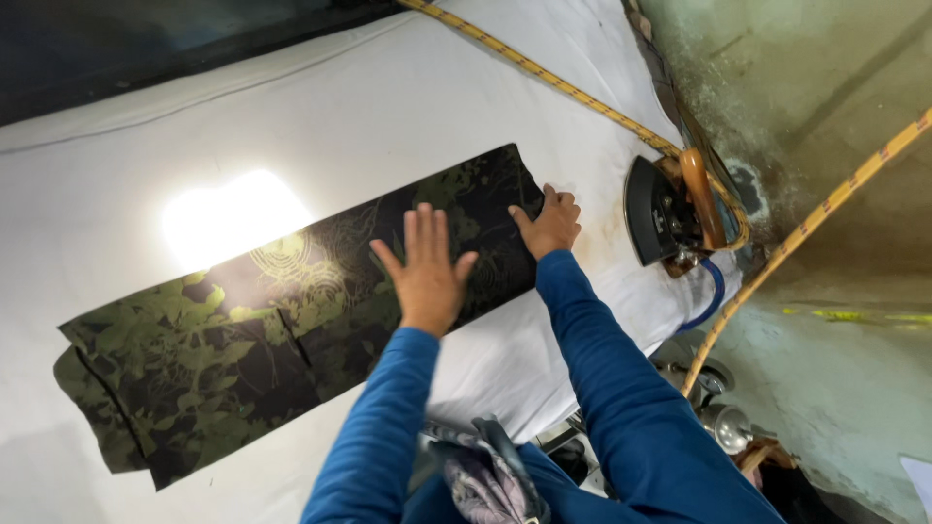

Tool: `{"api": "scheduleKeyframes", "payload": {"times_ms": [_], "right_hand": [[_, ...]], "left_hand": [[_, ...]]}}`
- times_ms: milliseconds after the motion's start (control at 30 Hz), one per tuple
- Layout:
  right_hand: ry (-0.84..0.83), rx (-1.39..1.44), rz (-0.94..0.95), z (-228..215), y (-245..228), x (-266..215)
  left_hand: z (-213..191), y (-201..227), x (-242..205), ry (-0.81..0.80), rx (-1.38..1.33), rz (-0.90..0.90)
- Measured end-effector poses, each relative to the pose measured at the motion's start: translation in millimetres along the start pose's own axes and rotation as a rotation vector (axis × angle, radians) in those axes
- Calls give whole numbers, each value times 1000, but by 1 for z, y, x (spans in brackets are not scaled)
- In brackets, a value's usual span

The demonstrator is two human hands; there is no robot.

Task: The person irons a patterned fabric piece and a pair of dark trousers on a padded table using a steam iron.

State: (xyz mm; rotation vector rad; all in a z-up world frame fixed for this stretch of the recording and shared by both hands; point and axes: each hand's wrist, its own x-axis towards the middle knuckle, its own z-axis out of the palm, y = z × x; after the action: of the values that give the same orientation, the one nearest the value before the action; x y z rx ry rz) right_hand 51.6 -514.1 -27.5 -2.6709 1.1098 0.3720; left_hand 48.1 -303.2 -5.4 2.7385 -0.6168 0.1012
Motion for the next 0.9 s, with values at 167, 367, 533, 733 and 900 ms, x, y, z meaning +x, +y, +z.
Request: {"api": "scheduleKeyframes", "payload": {"times_ms": [167, 367, 533, 733, 900], "right_hand": [[-38, 21, 5, 2, 0, 18], [-97, 168, -154, 18, 15, 35], [-218, 379, -192, -26, -12, 5], [-208, 500, -292, -42, -35, -23], [-1, 193, -657, -16, -86, -102]], "left_hand": [[23, 18, 13, -265, -51, 16], [21, 15, 15, -328, -80, 19], [35, 18, 8, -248, -25, 4], [9, 28, 4, -105, -504, -91], [7, 7, -2, 6, -1963, -526]]}}
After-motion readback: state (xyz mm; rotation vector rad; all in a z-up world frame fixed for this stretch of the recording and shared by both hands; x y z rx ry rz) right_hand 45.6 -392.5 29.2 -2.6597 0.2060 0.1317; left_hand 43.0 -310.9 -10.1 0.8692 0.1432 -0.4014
